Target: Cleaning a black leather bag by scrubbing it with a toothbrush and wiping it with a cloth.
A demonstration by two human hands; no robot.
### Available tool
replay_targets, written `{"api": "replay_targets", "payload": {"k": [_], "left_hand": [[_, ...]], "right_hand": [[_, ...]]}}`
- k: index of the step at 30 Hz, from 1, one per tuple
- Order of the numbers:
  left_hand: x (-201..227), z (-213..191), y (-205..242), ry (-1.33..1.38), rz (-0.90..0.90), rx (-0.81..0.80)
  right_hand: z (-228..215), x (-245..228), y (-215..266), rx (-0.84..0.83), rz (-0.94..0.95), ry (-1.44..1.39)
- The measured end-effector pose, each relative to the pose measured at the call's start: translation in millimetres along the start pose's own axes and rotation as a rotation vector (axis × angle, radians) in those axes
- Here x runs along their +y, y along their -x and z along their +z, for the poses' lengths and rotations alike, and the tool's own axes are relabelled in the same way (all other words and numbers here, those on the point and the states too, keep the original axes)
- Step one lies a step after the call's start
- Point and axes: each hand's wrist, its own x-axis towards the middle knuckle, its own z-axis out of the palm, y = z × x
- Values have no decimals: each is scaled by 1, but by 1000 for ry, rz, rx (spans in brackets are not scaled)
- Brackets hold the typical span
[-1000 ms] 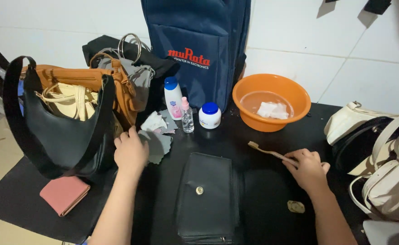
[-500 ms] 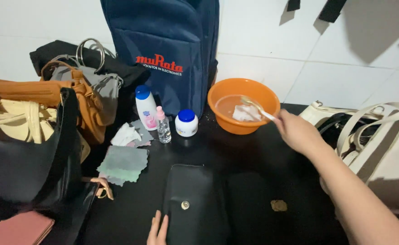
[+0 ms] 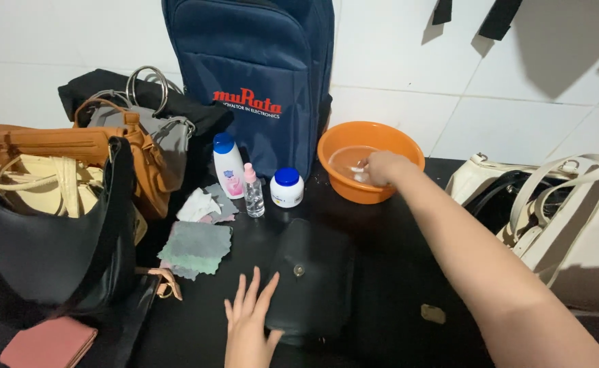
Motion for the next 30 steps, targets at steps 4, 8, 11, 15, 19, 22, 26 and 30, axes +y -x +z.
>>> {"api": "replay_targets", "payload": {"k": [4, 8, 11, 15, 19, 22, 26, 30], "left_hand": [[3, -44, -8, 148, 117, -123], [-13, -74, -51, 466, 413, -302], [-2, -79, -94, 845, 372, -300], [6, -50, -130, 783, 183, -161], [-2, -31, -153, 635, 324, -120], [0, -33, -146, 594, 251, -158], [-2, -38, -142, 696, 271, -166], [6, -28, -139, 730, 323, -242]], "right_hand": [[-14, 27, 24, 121, 42, -102], [-15, 43, 65, 198, 14, -325], [2, 63, 66, 155, 25, -341], [34, 72, 80, 382, 4, -441], [40, 56, 113, 419, 48, -480], [54, 63, 112, 354, 73, -495], [71, 48, 126, 410, 106, -584], [83, 37, 139, 422, 151, -627]]}}
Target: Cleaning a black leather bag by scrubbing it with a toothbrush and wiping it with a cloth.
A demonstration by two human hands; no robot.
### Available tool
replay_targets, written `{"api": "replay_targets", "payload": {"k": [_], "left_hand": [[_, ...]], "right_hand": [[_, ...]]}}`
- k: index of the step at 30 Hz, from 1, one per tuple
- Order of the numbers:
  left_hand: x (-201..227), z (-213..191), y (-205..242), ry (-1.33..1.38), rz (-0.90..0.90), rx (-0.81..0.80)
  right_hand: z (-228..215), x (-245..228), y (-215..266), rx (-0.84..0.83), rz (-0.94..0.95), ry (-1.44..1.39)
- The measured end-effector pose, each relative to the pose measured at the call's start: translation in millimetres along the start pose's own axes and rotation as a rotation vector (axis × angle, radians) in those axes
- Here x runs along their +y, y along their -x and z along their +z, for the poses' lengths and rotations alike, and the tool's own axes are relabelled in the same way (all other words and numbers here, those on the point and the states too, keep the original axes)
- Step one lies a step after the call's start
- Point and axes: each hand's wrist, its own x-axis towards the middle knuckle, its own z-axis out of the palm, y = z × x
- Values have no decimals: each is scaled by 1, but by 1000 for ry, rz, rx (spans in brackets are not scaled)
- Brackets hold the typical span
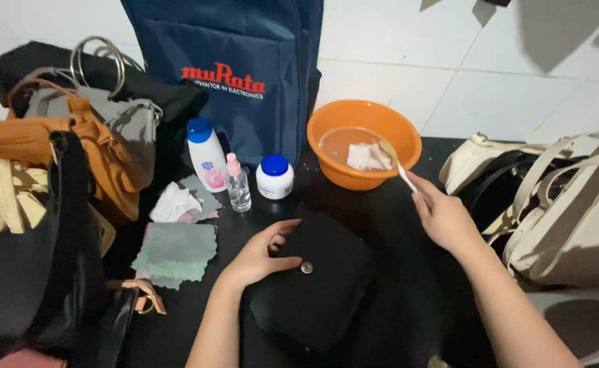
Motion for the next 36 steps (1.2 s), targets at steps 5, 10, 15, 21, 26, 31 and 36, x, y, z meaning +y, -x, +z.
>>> {"api": "replay_targets", "payload": {"k": [5, 10, 15, 21, 26, 31, 36], "left_hand": [[-14, 11, -17, -20, -20, -123], [12, 13, -9, -71, -111, -98], [32, 14, -4, -200, -218, -96], [29, 13, -14, -263, -328, -156], [23, 14, -18, -217, -304, -100], [27, 13, -17, -206, -339, -107], [18, 14, -22, -239, -338, -101]], "right_hand": [[17, 29, -13, 87, -92, 110], [10, 26, -8, 126, -78, 14], [8, 38, 7, 188, -193, 50], [32, 55, 95, 89, -355, -168], [76, 63, 146, 48, -430, -136], [78, 54, 142, -12, -436, -81], [74, 58, 138, -134, -467, -98]]}}
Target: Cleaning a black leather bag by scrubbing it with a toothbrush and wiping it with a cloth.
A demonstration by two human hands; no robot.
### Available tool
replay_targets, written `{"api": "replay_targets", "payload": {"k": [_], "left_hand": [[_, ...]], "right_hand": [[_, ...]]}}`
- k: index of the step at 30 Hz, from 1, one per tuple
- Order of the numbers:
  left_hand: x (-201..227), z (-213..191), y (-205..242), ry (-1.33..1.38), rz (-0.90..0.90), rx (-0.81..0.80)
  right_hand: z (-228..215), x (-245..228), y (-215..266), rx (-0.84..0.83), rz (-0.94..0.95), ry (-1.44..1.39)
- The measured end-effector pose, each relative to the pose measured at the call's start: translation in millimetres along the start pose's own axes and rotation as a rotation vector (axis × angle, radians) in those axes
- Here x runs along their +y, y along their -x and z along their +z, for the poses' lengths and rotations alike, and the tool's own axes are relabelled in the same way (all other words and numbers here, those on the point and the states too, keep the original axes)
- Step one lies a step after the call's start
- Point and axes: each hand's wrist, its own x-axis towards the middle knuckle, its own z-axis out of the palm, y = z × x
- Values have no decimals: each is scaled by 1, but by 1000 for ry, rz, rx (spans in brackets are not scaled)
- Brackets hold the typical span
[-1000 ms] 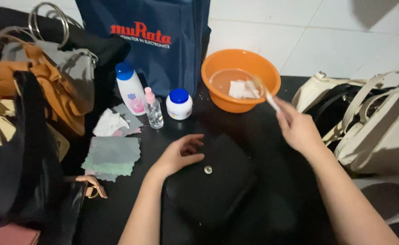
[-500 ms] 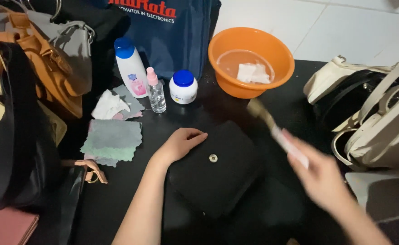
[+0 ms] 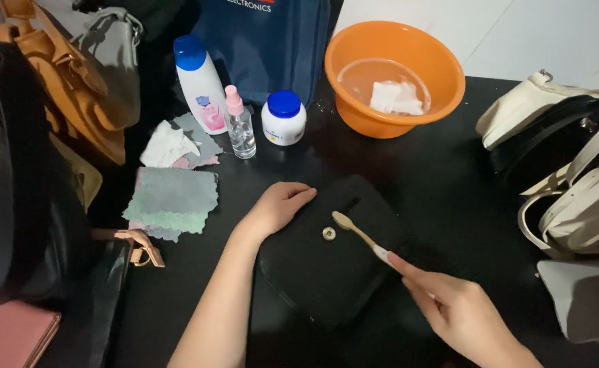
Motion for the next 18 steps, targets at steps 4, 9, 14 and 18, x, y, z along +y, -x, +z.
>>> {"api": "replay_targets", "payload": {"k": [4, 9, 14, 18], "left_hand": [[-3, 2, 2, 13, 43, 25], [-10, 2, -5, 2, 83, 16], [-5, 3, 3, 36, 110, 23], [-3, 2, 4, 5, 87, 19]], "right_hand": [[6, 23, 2, 93, -33, 98], [-6, -14, -8, -68, 61, 23], [-10, -19, -9, -77, 123, 73], [-15, -16, -19, -37, 137, 70]]}}
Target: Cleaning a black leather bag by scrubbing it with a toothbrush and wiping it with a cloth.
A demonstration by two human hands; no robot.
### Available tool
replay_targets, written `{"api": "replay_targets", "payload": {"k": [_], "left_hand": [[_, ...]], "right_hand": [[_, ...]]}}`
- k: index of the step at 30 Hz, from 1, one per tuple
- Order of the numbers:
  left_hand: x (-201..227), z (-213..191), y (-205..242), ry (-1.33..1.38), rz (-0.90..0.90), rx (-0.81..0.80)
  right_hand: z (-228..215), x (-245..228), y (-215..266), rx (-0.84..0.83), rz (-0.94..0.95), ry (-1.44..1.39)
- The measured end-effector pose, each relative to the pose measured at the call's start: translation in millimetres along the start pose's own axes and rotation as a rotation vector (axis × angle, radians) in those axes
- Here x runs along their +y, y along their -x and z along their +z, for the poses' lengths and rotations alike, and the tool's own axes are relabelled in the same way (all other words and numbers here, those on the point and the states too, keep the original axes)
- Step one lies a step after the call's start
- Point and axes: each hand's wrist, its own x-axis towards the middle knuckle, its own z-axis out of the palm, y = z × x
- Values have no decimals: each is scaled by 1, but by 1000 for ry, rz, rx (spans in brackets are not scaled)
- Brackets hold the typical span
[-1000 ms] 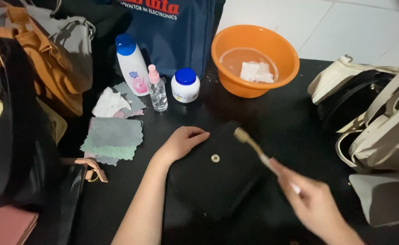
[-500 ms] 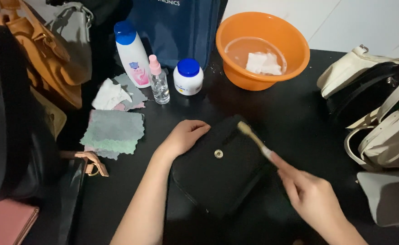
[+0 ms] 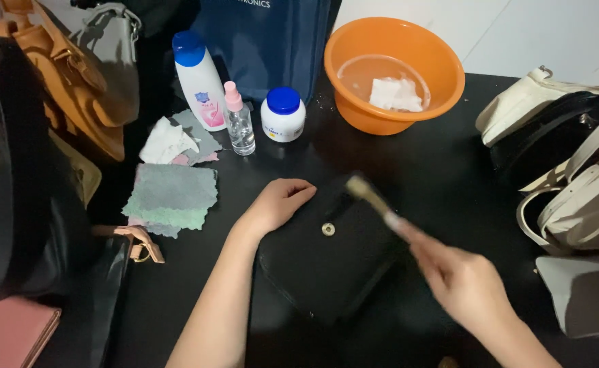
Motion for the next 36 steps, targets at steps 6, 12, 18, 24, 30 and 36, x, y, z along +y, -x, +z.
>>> {"api": "replay_targets", "payload": {"k": [6, 12, 18, 24, 30, 36], "left_hand": [[-2, -1, -2, -46, 20, -4], [-7, 0, -6, -48, 39, 2], [-2, -2, -2, -46, 30, -17], [-4, 0, -4, -39, 19, 2], [-7, -1, -6, -41, 55, -16], [-13, 1, -8, -54, 88, 26]], "right_hand": [[12, -5, -1, -75, 6, 132], [18, 6, -6, 5, 99, 21], [6, -1, -7, 233, -83, 110], [5, 6, 0, 168, -76, 81], [11, -20, 12, -185, 40, 74], [38, -7, 25, 12, -24, -122]]}}
